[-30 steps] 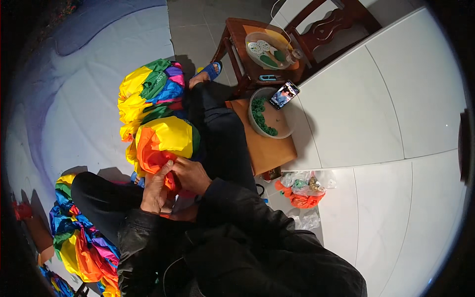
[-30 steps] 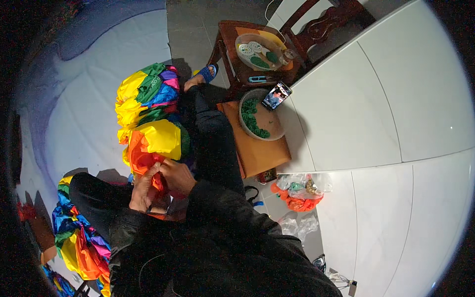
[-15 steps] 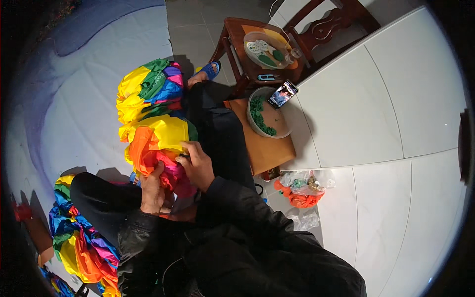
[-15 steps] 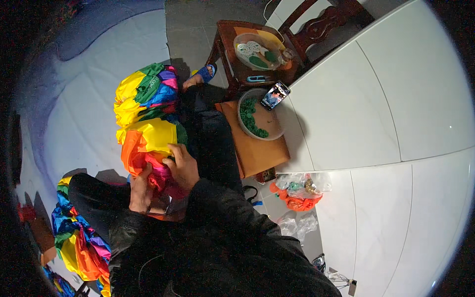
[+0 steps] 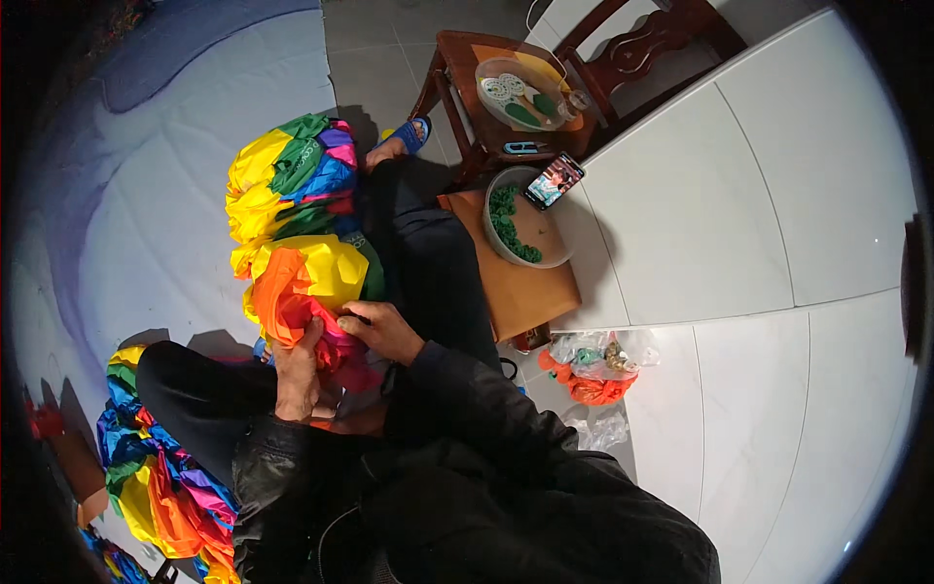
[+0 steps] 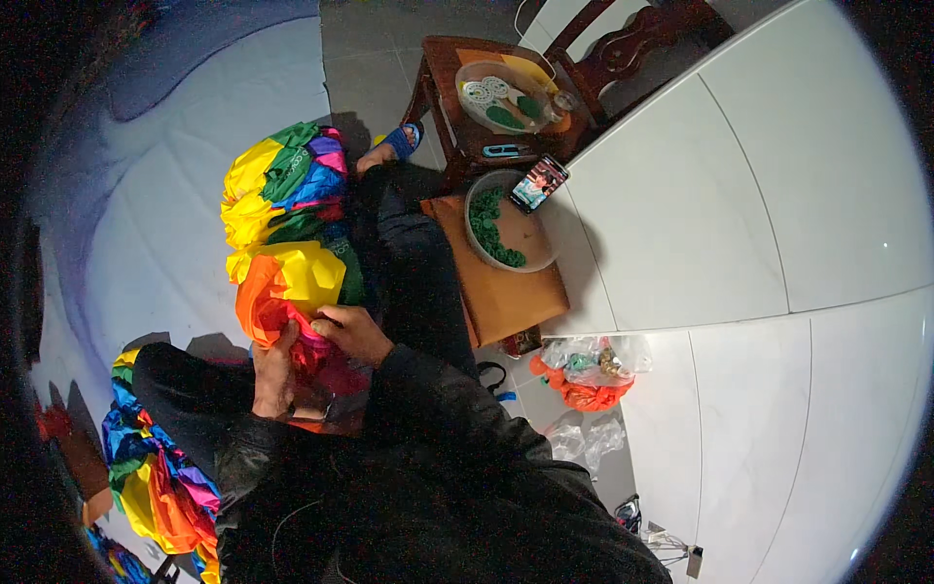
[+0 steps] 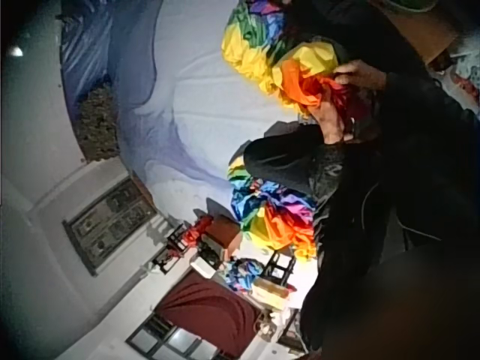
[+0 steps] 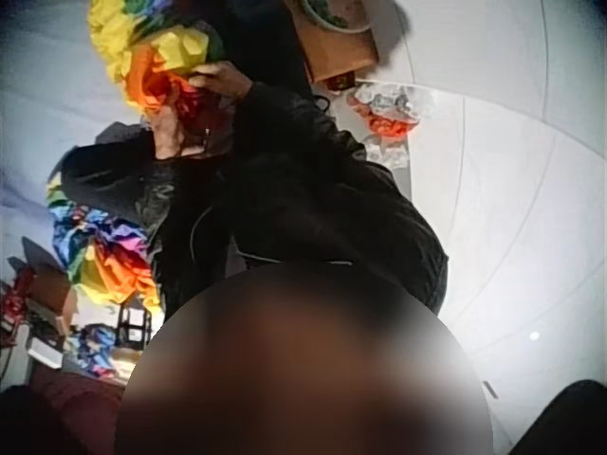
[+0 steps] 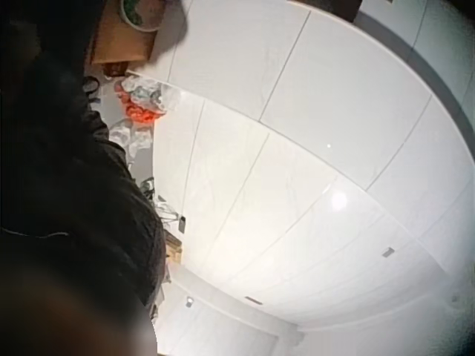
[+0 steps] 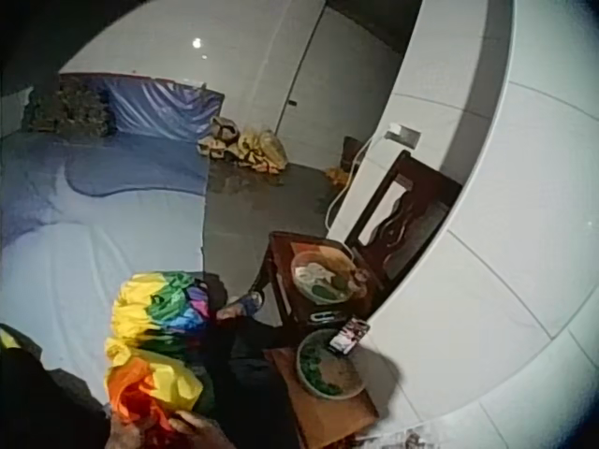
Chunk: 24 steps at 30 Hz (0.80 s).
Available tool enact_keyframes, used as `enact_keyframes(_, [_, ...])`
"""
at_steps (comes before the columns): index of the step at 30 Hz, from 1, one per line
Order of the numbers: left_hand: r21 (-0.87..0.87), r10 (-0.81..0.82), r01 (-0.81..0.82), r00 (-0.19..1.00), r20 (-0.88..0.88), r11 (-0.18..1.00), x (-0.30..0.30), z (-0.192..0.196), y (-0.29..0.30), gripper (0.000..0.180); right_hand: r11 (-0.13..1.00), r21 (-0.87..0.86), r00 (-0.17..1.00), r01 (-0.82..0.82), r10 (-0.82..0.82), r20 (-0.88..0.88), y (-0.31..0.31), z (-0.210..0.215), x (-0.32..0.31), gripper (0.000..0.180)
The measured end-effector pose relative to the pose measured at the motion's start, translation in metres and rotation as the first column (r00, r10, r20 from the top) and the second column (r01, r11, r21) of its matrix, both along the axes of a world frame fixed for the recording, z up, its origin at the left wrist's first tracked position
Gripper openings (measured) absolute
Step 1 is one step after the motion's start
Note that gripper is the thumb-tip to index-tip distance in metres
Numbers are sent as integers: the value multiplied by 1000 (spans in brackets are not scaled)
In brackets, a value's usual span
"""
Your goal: The recorder is folding and organizing long strips of colorful fabric into a container.
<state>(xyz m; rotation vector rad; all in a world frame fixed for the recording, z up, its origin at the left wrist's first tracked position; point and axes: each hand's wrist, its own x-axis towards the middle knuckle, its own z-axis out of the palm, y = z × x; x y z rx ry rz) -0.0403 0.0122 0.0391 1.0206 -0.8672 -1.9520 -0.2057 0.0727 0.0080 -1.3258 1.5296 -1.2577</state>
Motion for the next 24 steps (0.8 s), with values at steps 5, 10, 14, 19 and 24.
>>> enact_keyframes(5, [-19,-14,15,998,55,1000,0,-3,1,34,1000,16,999,21,-21,-34,2,3,-1,18])
enact_keyframes(10, [-17,-14,15,998,55,1000,-2,-5,1,36,972,-123,965,201,-218,-143,0,4,5,14])
enact_keyframes(14, [-4,-41,41,998,54,999,-3,-2,0,41,919,-186,913,347,-377,-159,-5,7,3,13])
enact_keyframes(19, [-24,-86,89,991,103,996,-6,0,5,49,901,-116,886,418,-432,-170,-14,13,-2,12])
enact_keyframes(24, [74,-78,77,997,19,994,1,9,4,53,872,-203,849,446,-484,-211,-26,3,-8,13])
